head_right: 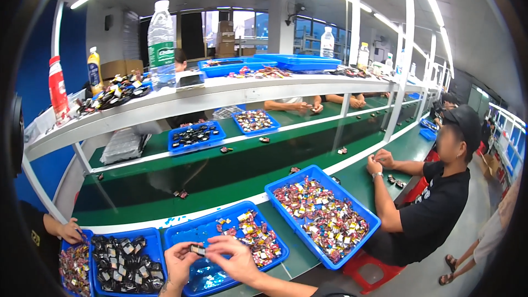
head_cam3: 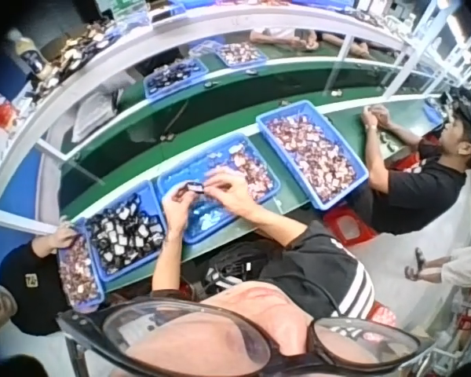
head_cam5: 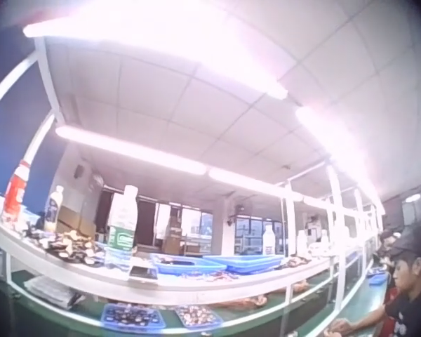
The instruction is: Assembling small electronic components at a factory workbench.
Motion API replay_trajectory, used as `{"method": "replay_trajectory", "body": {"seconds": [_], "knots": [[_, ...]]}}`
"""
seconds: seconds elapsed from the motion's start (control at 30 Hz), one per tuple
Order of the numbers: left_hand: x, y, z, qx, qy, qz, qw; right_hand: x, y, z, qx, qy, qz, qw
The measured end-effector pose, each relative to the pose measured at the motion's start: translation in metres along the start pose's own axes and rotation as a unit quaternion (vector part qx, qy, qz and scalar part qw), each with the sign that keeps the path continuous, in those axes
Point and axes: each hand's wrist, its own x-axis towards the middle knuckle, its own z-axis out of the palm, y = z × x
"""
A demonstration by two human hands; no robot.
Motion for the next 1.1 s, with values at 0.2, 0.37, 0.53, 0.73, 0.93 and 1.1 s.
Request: {"method": "replay_trajectory", "body": {"seconds": [0.2, 0.37, 0.53, 0.73, 0.93, 1.1], "knots": [[0.006, 0.007, -0.013, -0.207, 0.017, -0.082, 0.975, 0.16, -0.102, -0.064, -0.092, 0.117, -0.202, 0.968], [0.001, 0.017, -0.011, -0.259, -0.015, -0.11, 0.959, 0.335, -0.151, -0.147, -0.241, 0.225, -0.246, 0.912], [-0.001, 0.019, -0.012, -0.273, -0.014, -0.13, 0.953, 0.391, -0.123, -0.204, -0.528, 0.278, -0.279, 0.752], [0.009, 0.012, -0.018, -0.318, 0.024, -0.138, 0.938, 0.281, -0.12, -0.157, -0.237, 0.278, -0.257, 0.895], [0.021, 0.005, -0.017, -0.316, 0.087, -0.171, 0.929, 0.133, 0.01, -0.114, -0.389, -0.011, -0.014, 0.921], [0.013, 0.009, -0.013, -0.279, 0.091, -0.168, 0.941, 0.094, 0.072, -0.101, -0.542, -0.149, -0.003, 0.827]]}}
